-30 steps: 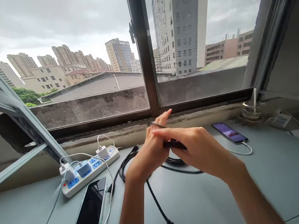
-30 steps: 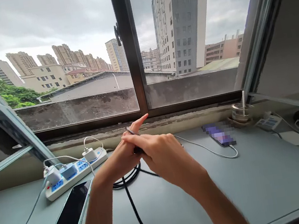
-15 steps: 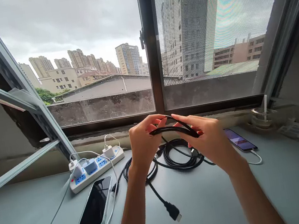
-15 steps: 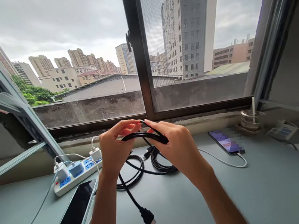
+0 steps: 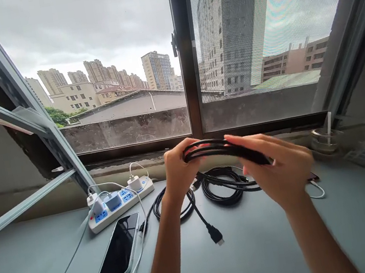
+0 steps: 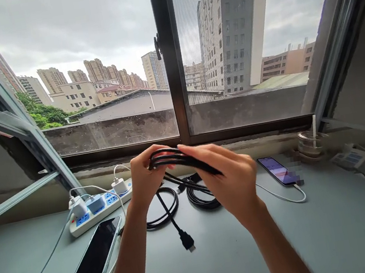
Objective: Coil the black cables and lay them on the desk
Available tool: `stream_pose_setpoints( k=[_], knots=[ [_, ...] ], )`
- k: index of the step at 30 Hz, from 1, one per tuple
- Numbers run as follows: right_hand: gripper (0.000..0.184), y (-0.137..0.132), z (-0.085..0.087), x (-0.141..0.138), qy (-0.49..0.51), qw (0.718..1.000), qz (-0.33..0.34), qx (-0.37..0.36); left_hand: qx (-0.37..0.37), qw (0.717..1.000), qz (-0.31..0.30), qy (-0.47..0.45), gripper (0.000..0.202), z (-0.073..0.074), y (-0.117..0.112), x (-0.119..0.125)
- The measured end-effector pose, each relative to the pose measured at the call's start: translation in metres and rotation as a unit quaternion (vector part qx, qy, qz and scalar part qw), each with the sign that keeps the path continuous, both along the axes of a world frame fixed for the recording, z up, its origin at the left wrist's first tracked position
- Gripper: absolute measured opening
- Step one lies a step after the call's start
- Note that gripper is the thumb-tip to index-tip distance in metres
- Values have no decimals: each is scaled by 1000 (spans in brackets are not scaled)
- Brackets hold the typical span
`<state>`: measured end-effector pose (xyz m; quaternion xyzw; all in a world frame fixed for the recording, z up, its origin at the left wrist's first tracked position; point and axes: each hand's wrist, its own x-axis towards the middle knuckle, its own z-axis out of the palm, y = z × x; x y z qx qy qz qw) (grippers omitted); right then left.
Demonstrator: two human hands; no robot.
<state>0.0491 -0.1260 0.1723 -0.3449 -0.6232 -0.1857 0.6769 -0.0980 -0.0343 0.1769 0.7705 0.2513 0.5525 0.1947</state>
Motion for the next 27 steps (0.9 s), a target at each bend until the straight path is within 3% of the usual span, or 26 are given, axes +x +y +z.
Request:
stream_pose_setpoints(
  k=[1, 3, 5, 8, 11, 15, 19, 23, 27],
  knots=[
    [25, 1, 0, 1, 34, 999, -11, 11, -19, 1000, 8, -21, 11, -2, 3, 0],
    [19, 7, -1, 3, 117, 993, -17, -4, -71, 995, 1, -72, 34, -4, 9, 0],
    [25, 16, -2, 4, 178, 981, 20, -76, -137, 982, -19, -132, 47, -3, 10, 0],
    [35, 27, -4, 0, 182, 961, 67, -198, -208, 953, -14, -221, 49, 2, 2, -1],
    [28, 30, -4, -8, 175, 950, 81, -245, -219, 939, 1, -263, 49, 9, -11, -2],
    [31, 20, -1, -11, 260, 905, 202, -268, -225, 935, -28, -273, 50, 11, -21, 1],
    [29, 9, 1, -3, 289, 885, 269, -247, -269, 935, -65, -223, 47, -3, -5, 14],
    [25, 0, 3, 3, 281, 905, 236, -215, -327, 942, -55, -55, 32, -24, 16, 31],
    [27, -2, 2, 1, 321, 916, 193, -141, -388, 914, -117, 31, 44, -38, 11, 46]
  ],
)
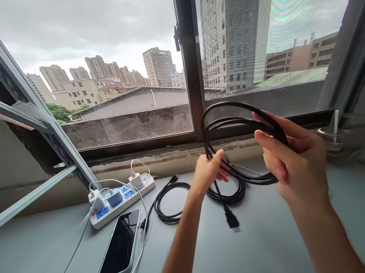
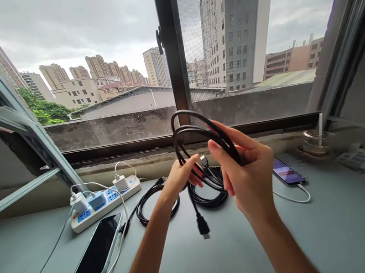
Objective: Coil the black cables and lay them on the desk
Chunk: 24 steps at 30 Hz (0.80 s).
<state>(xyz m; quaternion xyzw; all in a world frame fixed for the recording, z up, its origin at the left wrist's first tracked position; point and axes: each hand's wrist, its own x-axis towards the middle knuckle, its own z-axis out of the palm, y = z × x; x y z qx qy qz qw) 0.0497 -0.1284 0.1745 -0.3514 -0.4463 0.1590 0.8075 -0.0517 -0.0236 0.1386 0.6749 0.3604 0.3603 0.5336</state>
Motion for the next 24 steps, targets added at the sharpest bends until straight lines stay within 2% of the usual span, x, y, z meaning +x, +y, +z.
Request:
stream_pose_setpoints(
  k=[3, 6, 8, 9, 11, 13, 16, 18, 21, 24],
  knots=[
    [28, 2, -4, -5, 12, 998, -34, 59, -25, 993, -114, -2, 54, -4, -15, 6],
    [25, 2, -7, -12, -7, 993, -10, 121, -83, 969, -234, 16, 59, -6, -21, 7],
    [26, 2, -7, -13, -15, 988, 15, 150, -100, 955, -278, 1, 57, -6, -19, 7],
    [27, 2, -7, -13, -10, 986, 26, 164, -90, 956, -278, -16, 54, -6, -17, 7],
    [28, 6, -5, -9, 28, 980, 49, 193, -43, 967, -242, -64, 49, -3, -12, 7],
    [26, 15, -3, -1, 87, 975, 81, 188, -5, 972, -179, -150, 43, 1, -9, 7],
    [23, 34, -4, 11, 120, 983, 108, 83, 3, 950, -92, -299, 27, 8, -5, 5],
    [33, 43, -7, 17, 60, 996, 63, 16, 30, 938, -31, -343, 28, 11, -2, 1],
    [50, 48, -12, 18, -73, 996, -57, -10, 100, 942, 39, -318, 33, 15, 3, -8],
    [64, 45, -14, 14, -158, 981, -112, -12, 123, 959, 43, -252, 30, 21, 9, -19]
  ],
)
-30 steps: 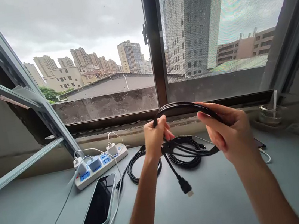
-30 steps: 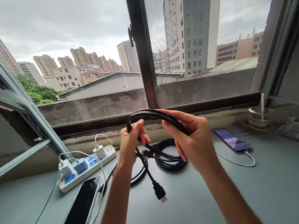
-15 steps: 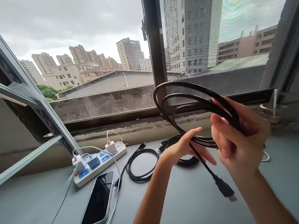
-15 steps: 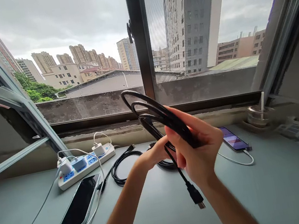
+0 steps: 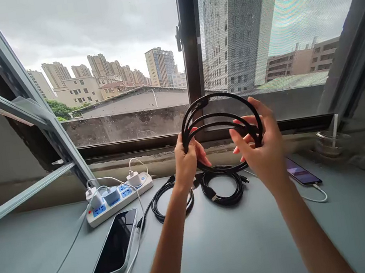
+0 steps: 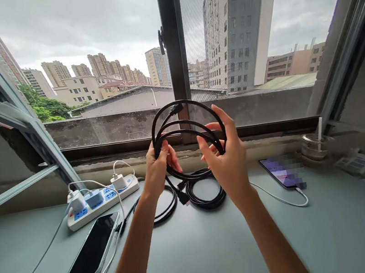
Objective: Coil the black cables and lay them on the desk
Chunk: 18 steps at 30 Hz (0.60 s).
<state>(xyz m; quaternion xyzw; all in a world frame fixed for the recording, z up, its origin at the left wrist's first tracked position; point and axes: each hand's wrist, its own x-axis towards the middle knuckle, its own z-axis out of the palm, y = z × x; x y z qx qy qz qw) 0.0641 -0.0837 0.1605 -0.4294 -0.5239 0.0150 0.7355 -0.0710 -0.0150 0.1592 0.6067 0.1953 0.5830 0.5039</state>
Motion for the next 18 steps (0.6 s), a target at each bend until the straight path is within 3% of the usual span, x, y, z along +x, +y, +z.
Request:
stream_pose_setpoints(
  k=[4, 9, 11, 14, 18],
  knots=[
    [69, -7, 3, -3, -58, 998, -17, -4, 13, 995, -16, 100, 26, 8, 6, -16],
    [27, -8, 4, -6, -144, 989, -32, 18, 79, 972, 49, 216, 17, 11, 15, -31],
    [21, -5, 3, -8, -156, 987, -21, 20, 77, 972, 44, 217, 15, 12, 17, -33],
    [22, -3, 2, -8, -148, 989, -20, 21, 21, 983, -19, 181, 15, 15, 16, -34],
    [27, -6, 3, -7, -164, 986, -28, 19, -55, 985, -70, 145, 33, 21, 11, -35]
  ],
)
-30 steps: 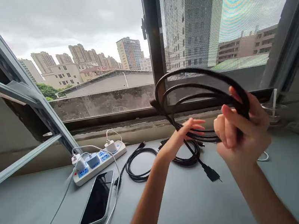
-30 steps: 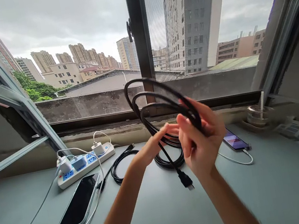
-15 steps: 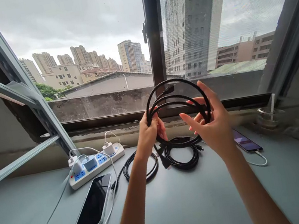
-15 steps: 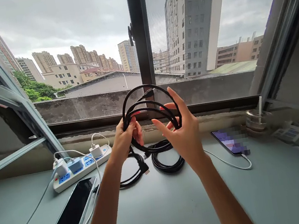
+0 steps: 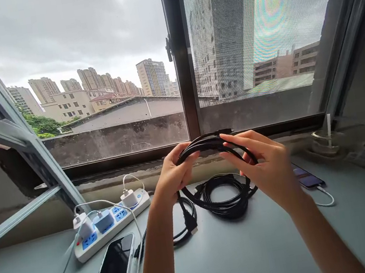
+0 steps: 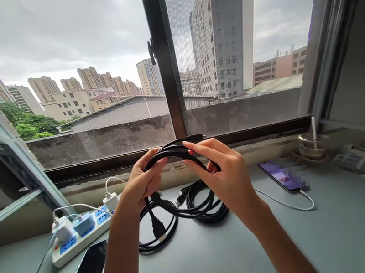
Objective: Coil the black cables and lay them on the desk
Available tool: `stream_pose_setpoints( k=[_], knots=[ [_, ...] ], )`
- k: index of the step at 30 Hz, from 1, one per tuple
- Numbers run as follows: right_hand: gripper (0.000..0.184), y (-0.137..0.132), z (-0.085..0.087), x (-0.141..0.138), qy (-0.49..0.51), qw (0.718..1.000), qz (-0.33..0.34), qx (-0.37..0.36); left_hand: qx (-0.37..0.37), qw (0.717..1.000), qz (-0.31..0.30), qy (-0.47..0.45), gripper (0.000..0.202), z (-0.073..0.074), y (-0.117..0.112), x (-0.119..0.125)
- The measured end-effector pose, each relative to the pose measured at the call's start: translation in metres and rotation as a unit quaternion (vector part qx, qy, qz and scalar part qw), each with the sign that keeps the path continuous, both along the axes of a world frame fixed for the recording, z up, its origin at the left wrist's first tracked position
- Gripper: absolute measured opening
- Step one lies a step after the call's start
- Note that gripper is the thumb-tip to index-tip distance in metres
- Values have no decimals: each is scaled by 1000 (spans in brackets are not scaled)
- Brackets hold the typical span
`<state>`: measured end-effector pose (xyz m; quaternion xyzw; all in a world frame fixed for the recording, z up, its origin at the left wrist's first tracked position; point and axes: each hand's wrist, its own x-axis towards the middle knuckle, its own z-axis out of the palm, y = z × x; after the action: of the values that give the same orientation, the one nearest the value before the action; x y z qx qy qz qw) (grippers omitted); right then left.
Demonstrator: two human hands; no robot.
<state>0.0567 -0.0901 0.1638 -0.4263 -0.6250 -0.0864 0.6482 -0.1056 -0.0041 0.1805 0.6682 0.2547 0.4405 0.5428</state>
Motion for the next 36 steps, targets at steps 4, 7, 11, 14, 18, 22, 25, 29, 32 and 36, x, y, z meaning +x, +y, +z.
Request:
stream_pose_setpoints(
  k=[4, 7, 11, 14, 18, 22, 25, 29, 32, 36],
  knots=[
    [24, -2, 1, -4, -34, 999, -33, 3, -40, 998, -57, -3, 48, 4, 0, -5],
    [20, 1, 0, -9, -55, 995, -77, 10, -54, 993, -104, 2, 54, 6, 3, -8],
    [17, 7, -2, -10, -103, 992, -71, 15, -95, 993, -73, 26, 62, 7, 4, 2],
    [21, 8, -3, -6, -138, 984, -107, 32, -110, 993, -42, 24, 66, 4, 3, 15],
    [15, 8, -3, -1, -136, 983, -120, 38, -122, 991, -48, 6, 65, 1, 1, 26],
    [9, 9, -2, -4, -76, 990, -118, 19, -113, 993, -24, -7, 65, 1, -1, 27],
    [17, 9, -1, -7, -29, 991, -124, 28, -93, 996, -9, -8, 65, 2, -3, 26],
    [31, 11, -1, -2, -5, 990, -130, 57, -69, 997, -25, 0, 66, 3, -7, 24],
    [30, 17, 0, 6, -17, 987, -149, 65, -45, 998, -43, 19, 68, 2, -12, 23],
    [28, 24, -1, 10, -31, 987, -147, 66, 23, 999, -4, 46, 70, 2, -15, 20]
  ],
)
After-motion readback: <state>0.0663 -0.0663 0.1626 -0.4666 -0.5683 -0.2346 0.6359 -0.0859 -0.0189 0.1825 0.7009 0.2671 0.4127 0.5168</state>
